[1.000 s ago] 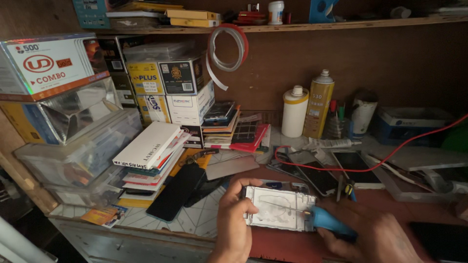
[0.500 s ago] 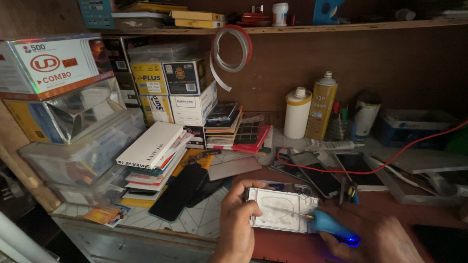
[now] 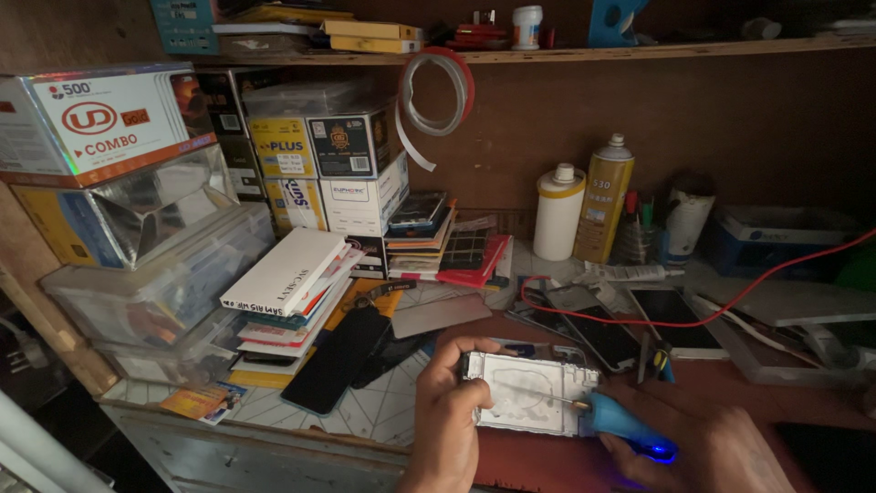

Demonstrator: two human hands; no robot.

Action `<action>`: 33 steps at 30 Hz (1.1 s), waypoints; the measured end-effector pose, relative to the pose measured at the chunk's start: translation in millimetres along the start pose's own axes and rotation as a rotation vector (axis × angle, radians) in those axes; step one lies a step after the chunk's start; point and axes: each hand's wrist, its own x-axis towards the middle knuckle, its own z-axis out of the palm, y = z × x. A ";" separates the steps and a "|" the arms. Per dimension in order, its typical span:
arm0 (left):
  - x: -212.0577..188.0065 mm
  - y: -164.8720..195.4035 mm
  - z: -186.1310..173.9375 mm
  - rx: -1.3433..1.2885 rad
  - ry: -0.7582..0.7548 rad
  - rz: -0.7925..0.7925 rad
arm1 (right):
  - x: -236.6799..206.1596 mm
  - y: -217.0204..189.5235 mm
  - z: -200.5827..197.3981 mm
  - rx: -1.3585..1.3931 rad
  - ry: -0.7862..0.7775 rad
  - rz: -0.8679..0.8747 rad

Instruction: The person uses a blue electric screwdriver to remove screws from the back of a disassembled smartphone. They hold the phone in one hand and operate the tool with the other, working over a cluttered workbench.

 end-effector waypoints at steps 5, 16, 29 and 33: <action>0.7 -1.6 -0.9 -0.009 0.018 -0.020 | 0.8 0.5 -0.1 -0.007 -0.011 0.004; 0.3 -1.5 -0.5 0.004 0.011 0.007 | 0.5 -5.6 -5.4 -0.028 -0.027 0.017; 0.1 -1.6 -0.7 -0.010 0.015 0.003 | -0.7 -2.1 -4.3 -0.048 -0.057 0.013; 0.6 -1.7 -1.7 -0.002 0.026 -0.029 | 0.0 -3.9 -3.9 -0.037 -0.056 0.062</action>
